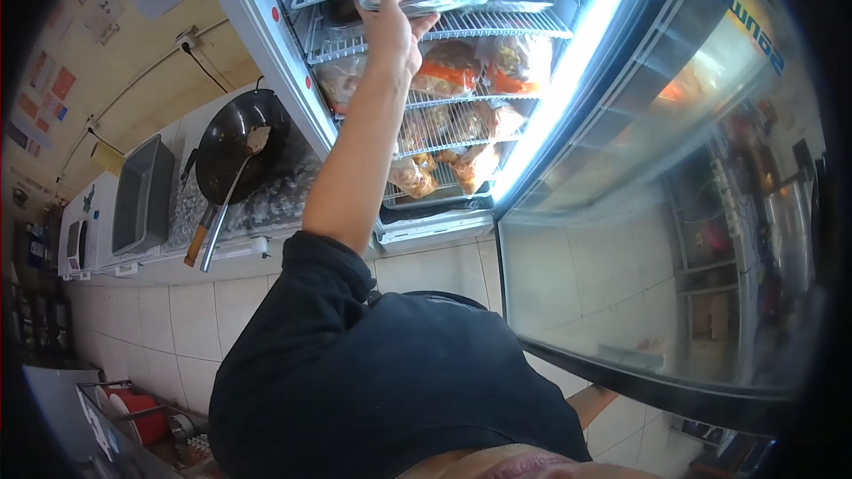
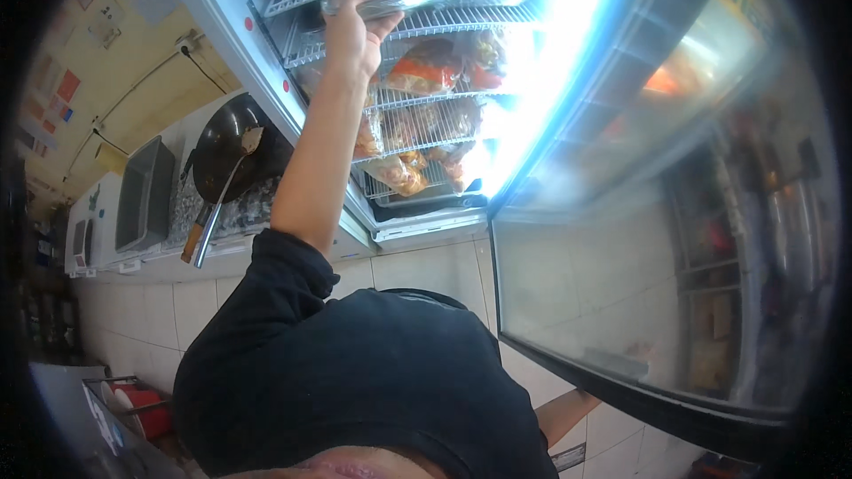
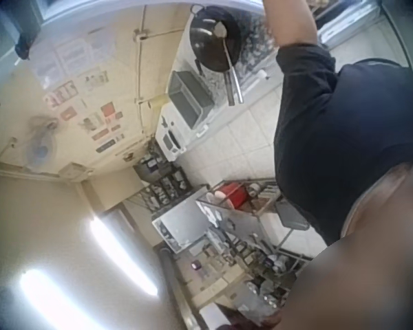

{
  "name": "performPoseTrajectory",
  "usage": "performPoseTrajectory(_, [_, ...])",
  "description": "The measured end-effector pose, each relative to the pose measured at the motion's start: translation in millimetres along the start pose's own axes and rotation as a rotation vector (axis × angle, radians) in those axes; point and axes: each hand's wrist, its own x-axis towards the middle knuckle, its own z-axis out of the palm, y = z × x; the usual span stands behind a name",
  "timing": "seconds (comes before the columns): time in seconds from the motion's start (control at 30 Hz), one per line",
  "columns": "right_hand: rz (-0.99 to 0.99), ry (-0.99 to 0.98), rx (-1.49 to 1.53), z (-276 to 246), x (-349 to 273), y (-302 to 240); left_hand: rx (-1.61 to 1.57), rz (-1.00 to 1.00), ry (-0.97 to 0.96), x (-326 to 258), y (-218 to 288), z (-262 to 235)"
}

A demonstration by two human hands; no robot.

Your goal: The person prepares and fries chicken by dredging meat in flour, dipping it in liquid, and placing it into a large pot of hot oil. They also retrieve additional raw chicken pieces from a refrigerator and continue the breading and frying process.

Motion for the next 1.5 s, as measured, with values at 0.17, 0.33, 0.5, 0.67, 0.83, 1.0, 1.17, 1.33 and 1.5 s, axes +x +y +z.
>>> performPoseTrajectory(0.17, [0.002,-0.024,-0.016,4.1,1.8,-1.5,0.02,-0.065,0.012,9.0,-18.6,12.1])
performPoseTrajectory(0.33, [-0.009,-0.036,-0.031,6.8,4.2,-3.1,-0.063,-0.03,-0.072,9.7,-33.6,14.6])
performPoseTrajectory(0.5, [-0.007,-0.038,-0.037,7.1,4.3,-3.4,-0.102,-0.105,-0.064,29.4,-47.1,20.3])
performPoseTrajectory(0.67, [-0.021,-0.045,-0.038,7.0,6.4,-5.5,-0.088,-0.165,-0.098,34.2,-72.7,38.1])
performPoseTrajectory(0.83, [-0.032,-0.047,-0.051,5.7,6.3,-7.6,-0.053,-0.119,-0.171,26.1,-87.2,72.0])
performPoseTrajectory(1.0, [-0.033,-0.062,-0.062,2.6,4.6,-12.1,0.377,-0.242,-0.275,46.4,-84.5,69.9])
performPoseTrajectory(1.17, [-0.056,0.001,-0.112,-28.8,0.7,-22.5,0.928,-0.153,-0.43,0.0,-11.8,22.0])
performPoseTrajectory(1.33, [-0.052,0.012,-0.158,-48.9,-13.6,-32.6,1.823,0.93,-0.197,39.4,18.2,-85.8])
performPoseTrajectory(1.5, [-0.055,0.066,-0.19,-71.6,-33.3,-46.2,1.784,1.082,-0.302,49.0,14.1,-91.5])
